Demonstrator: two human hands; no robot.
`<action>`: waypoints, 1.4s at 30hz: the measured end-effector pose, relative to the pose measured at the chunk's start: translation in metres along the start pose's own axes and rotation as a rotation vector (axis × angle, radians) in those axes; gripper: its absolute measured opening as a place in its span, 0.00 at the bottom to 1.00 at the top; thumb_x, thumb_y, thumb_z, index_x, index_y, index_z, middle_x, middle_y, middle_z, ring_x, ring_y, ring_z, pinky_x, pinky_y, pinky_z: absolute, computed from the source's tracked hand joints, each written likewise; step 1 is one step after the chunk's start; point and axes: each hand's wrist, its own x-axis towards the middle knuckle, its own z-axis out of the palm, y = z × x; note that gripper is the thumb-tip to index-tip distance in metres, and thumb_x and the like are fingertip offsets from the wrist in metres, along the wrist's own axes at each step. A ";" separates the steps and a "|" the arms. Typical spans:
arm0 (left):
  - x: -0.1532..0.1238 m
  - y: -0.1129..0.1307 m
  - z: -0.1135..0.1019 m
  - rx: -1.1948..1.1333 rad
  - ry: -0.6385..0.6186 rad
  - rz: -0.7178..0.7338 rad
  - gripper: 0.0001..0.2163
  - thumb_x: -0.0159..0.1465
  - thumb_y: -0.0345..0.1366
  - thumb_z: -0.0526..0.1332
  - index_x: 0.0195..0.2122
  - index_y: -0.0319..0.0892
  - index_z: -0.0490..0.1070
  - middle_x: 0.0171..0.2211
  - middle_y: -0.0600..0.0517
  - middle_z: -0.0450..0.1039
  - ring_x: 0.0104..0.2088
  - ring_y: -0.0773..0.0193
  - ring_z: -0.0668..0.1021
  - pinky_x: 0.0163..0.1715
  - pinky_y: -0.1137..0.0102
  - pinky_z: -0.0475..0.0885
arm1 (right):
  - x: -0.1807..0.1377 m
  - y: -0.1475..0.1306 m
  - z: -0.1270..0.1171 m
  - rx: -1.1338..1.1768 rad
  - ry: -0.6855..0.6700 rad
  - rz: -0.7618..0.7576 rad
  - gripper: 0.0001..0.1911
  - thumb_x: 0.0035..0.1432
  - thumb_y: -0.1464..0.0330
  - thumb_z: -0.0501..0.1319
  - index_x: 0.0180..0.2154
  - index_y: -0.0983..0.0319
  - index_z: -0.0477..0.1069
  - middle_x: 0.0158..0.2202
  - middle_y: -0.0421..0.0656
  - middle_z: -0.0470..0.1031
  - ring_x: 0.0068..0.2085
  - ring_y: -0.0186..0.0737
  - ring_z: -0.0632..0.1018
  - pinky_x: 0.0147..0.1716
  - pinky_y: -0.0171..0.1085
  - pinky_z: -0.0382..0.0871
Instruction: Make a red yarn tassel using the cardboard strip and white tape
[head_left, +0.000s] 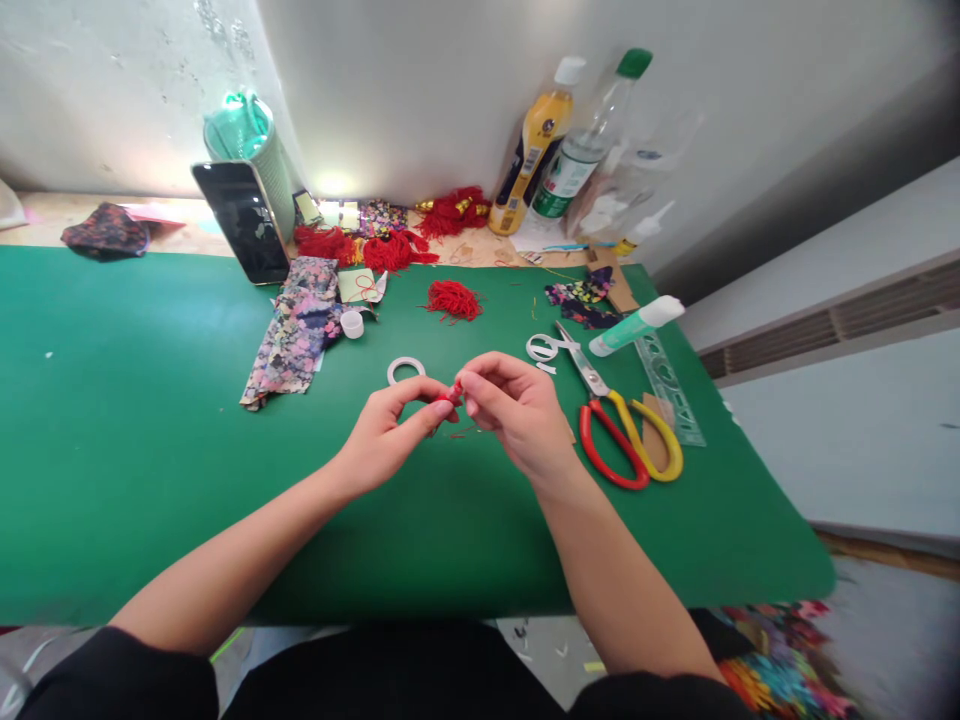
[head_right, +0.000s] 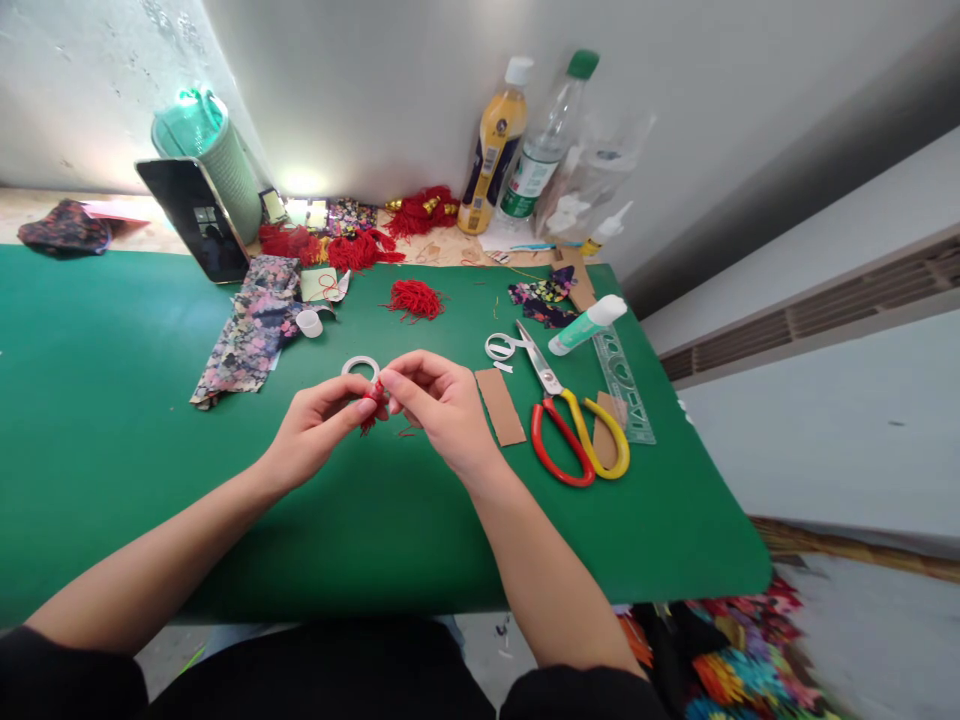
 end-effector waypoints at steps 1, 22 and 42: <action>0.000 0.000 0.000 0.019 0.018 0.011 0.11 0.63 0.43 0.61 0.34 0.40 0.74 0.30 0.50 0.76 0.30 0.66 0.73 0.32 0.71 0.68 | 0.000 0.001 0.000 -0.017 0.007 -0.016 0.13 0.51 0.59 0.69 0.28 0.61 0.72 0.18 0.34 0.68 0.18 0.24 0.61 0.16 0.29 0.53; 0.002 0.006 0.000 0.270 0.202 0.171 0.05 0.62 0.34 0.59 0.31 0.40 0.73 0.27 0.53 0.75 0.29 0.67 0.74 0.32 0.72 0.68 | -0.005 0.004 0.000 -0.329 0.091 -0.177 0.07 0.49 0.63 0.69 0.30 0.59 0.78 0.20 0.38 0.71 0.20 0.29 0.63 0.18 0.32 0.56; 0.001 0.006 0.000 0.232 0.190 0.122 0.07 0.63 0.37 0.60 0.31 0.41 0.73 0.27 0.52 0.75 0.28 0.67 0.74 0.31 0.72 0.67 | -0.004 0.002 -0.002 -0.276 0.094 -0.152 0.07 0.48 0.63 0.70 0.28 0.59 0.78 0.21 0.38 0.72 0.20 0.29 0.66 0.19 0.32 0.60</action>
